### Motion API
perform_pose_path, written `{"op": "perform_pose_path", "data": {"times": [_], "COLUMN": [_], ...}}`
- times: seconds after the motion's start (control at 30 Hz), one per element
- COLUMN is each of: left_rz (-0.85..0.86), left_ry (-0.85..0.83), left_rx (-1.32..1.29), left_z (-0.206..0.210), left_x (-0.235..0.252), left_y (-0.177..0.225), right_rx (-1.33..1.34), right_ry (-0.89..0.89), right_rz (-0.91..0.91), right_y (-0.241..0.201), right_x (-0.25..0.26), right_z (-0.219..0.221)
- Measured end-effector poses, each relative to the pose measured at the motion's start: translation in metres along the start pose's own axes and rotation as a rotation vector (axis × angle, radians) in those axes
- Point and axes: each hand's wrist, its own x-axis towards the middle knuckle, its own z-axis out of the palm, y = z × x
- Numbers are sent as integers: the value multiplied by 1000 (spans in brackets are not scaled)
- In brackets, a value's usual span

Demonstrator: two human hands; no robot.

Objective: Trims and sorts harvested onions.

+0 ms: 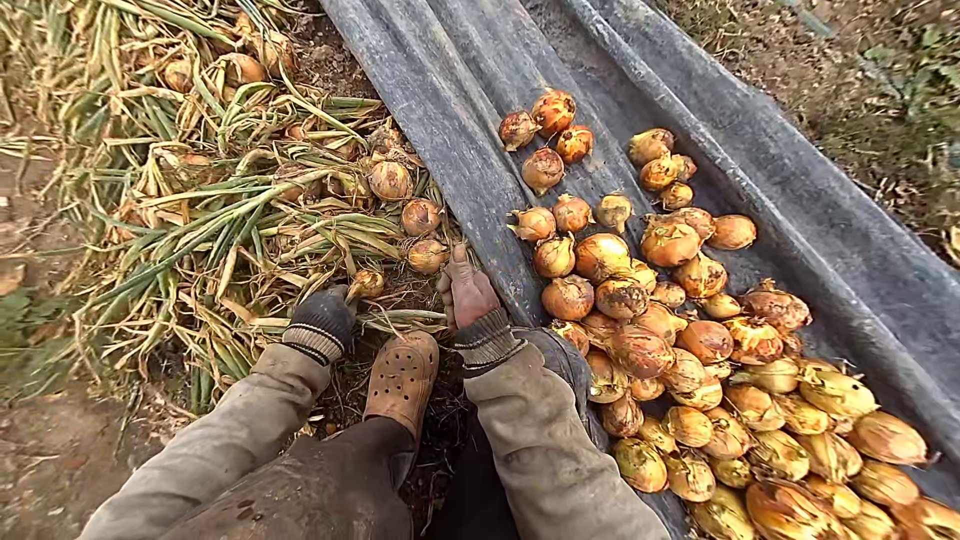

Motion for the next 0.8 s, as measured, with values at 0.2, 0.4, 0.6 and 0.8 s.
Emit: {"op": "perform_pose_path", "data": {"times": [0.2, 0.4, 0.6, 0.8], "left_rz": [188, 439, 782, 1079], "left_ry": [177, 82, 224, 646], "left_rx": [-746, -1059, -992, -387], "left_z": [-21, -54, -69, -81], "left_x": [-33, -83, -77, -56], "left_y": [-10, -7, -12, -23], "right_rx": [-332, -128, -122, -177], "right_ry": [-244, -455, -242, -82], "right_rz": [102, -300, -576, -431], "right_y": [1, -8, -10, -10], "right_x": [-2, -18, -32, -31], "right_z": [1, 2, 10, 20]}}
